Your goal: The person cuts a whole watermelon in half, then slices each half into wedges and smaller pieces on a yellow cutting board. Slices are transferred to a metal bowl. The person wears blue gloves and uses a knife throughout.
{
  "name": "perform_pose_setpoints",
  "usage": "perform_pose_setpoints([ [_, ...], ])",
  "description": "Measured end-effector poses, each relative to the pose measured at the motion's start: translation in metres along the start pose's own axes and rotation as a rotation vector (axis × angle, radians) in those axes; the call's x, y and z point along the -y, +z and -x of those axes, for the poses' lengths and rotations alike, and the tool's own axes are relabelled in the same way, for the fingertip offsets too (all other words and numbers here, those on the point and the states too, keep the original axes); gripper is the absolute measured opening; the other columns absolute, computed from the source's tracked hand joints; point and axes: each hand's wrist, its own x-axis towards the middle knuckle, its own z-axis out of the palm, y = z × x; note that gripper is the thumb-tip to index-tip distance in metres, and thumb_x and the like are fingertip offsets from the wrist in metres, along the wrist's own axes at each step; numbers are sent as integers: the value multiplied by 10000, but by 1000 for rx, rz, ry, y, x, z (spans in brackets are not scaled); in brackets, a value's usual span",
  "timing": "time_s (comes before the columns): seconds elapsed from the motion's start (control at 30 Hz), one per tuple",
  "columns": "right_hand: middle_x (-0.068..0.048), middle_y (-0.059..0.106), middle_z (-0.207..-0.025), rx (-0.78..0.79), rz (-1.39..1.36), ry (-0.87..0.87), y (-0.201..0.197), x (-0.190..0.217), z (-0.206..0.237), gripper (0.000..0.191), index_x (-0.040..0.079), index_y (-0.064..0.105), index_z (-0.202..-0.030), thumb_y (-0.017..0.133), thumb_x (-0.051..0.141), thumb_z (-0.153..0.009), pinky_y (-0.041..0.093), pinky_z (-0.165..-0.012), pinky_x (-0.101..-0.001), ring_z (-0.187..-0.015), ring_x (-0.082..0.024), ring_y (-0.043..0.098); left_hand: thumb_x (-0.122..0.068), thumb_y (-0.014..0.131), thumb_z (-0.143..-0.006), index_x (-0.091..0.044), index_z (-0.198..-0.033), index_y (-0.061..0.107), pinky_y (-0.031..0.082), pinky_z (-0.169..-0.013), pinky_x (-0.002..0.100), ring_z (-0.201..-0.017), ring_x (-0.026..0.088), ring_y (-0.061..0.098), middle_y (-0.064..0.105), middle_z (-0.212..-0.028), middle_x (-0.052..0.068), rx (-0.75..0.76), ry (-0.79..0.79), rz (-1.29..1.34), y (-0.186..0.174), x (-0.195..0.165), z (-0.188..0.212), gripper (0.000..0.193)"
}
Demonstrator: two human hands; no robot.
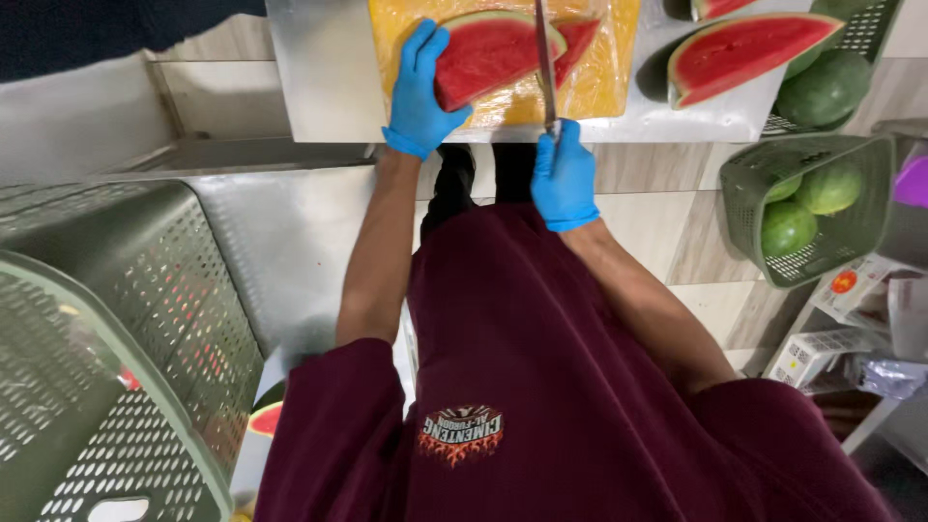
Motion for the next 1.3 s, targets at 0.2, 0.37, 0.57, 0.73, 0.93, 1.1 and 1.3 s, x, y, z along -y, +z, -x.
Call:
perform_pose_setpoints([
  [0.2, -295, 669, -842, 82, 41, 105, 15, 14, 15, 227, -14, 482, -1222, 577, 107, -1057, 499, -610, -560, -767, -509, 660, -211, 997, -712, -126, -1524, 466, 496, -1196, 418, -1453, 353, 489, 418, -1580, 160, -1, -40, -45, -12, -5, 15, 974],
  [0.37, -276, 697, -964, 72, 33, 30, 16, 20, 34, 205, 1, 479, -1210, 568, 97, -1053, 544, -668, -539, -826, -499, 675, -230, 1000, -695, -134, -1502, 484, 517, -1189, 404, -1432, 330, 531, 486, -1536, 146, -61, -47, -77, -5, -3, 25, 963],
  [0.57, -270, 705, -954, 126, 95, 111, 17, 18, 33, 199, 5, 498, -1185, 582, 114, -1042, 535, -660, -560, -810, -502, 672, -239, 1000, -688, -120, -1499, 475, 510, -1189, 407, -1424, 337, 527, 490, -1525, 157, -67, -75, -103, 0, 0, 25, 973],
  [0.73, -277, 706, -938, 138, 113, 88, 20, 11, 28, 208, 0, 496, -1178, 587, 117, -1032, 529, -648, -576, -780, -510, 665, -242, 995, -701, -130, -1502, 474, 518, -1190, 401, -1432, 331, 529, 476, -1548, 162, -62, -89, -108, -2, -1, 26, 962],
  [0.93, -283, 695, -902, 173, 125, 109, 19, 7, 23, 213, -9, 485, -1176, 585, 117, -1036, 518, -639, -584, -766, -516, 658, -239, 995, -703, -130, -1512, 471, 506, -1204, 408, -1442, 334, 516, 478, -1543, 147, -87, -79, -124, 3, 1, 32, 970],
  [1.1, -285, 698, -950, 172, 95, 81, 17, 13, 25, 184, 2, 482, -1167, 578, 102, -1045, 517, -645, -575, -789, -514, 657, -240, 994, -704, -124, -1522, 467, 508, -1200, 411, -1446, 346, 506, 458, -1543, 149, -98, -136, -115, 3, 3, 41, 980],
  [1.3, -284, 695, -941, 232, 98, 56, 18, 9, 23, 202, -9, 465, -1170, 568, 95, -1031, 530, -648, -567, -784, -507, 664, -240, 996, -721, -132, -1525, 462, 527, -1201, 406, -1454, 335, 511, 451, -1559, 141, -110, -115, -103, 2, 9, 46, 971],
])
